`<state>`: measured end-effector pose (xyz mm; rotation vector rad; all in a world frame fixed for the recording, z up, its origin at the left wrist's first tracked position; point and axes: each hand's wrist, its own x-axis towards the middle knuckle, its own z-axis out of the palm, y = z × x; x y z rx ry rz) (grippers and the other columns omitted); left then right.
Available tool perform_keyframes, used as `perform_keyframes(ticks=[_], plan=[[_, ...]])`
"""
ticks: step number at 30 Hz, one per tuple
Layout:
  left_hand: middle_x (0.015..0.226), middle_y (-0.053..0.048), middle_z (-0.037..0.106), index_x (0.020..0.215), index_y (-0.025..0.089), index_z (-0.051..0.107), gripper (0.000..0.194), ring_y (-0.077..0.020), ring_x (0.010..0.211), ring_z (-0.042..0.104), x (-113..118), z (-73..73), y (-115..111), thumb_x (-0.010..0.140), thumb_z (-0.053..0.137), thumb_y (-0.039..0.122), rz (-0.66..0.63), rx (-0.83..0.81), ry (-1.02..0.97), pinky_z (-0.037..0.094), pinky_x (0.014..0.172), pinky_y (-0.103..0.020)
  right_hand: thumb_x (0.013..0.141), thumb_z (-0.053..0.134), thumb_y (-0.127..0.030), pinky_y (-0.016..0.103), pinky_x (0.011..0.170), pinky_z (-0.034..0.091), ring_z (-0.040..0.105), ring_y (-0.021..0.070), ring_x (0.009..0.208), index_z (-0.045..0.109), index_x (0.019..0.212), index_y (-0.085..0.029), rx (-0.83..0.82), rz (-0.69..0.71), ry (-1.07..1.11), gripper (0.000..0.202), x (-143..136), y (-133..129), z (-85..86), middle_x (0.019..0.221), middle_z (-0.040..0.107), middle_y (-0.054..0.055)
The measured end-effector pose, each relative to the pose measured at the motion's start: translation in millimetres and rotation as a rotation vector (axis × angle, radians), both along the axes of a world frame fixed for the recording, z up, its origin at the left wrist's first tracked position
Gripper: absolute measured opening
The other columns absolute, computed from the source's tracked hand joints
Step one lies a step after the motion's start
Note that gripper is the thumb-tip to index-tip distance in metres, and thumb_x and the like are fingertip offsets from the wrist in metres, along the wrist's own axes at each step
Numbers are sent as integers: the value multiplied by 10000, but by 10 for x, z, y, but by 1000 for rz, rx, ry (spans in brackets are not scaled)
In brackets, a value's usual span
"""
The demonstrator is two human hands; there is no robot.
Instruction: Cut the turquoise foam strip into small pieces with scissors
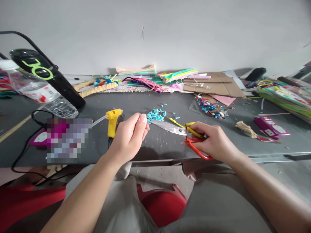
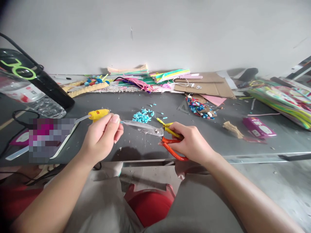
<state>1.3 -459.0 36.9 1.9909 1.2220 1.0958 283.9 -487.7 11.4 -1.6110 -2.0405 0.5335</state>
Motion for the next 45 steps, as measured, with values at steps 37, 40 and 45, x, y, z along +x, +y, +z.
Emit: perform_keyframes(ticks=[37,40,45], plan=[[571,43,473,750,209,452,326,-92,523,456,-7,-3,-1,1059,380,284,16,5,-43,378,532,-251,768,795,-456,227,530,276,257,116,623,519,853,-226,10,8,44,369,-22,-17,4,658,356,-74],[590,40,482,772,208,470,318,-91,529,462,-10,-15,2,1061,378,302,8,-5,-53,385,537,-246,779,779,-493,230,530,271,244,118,625,524,844,-225,22,-15,31,376,-16,-6,0,651,344,-74],[635,31,523,836,206,528,297,-90,523,468,-25,-42,7,1058,399,356,18,-5,-71,385,528,-247,787,767,-521,235,539,272,253,121,639,553,872,-223,18,-31,39,376,8,4,-15,673,373,-66]])
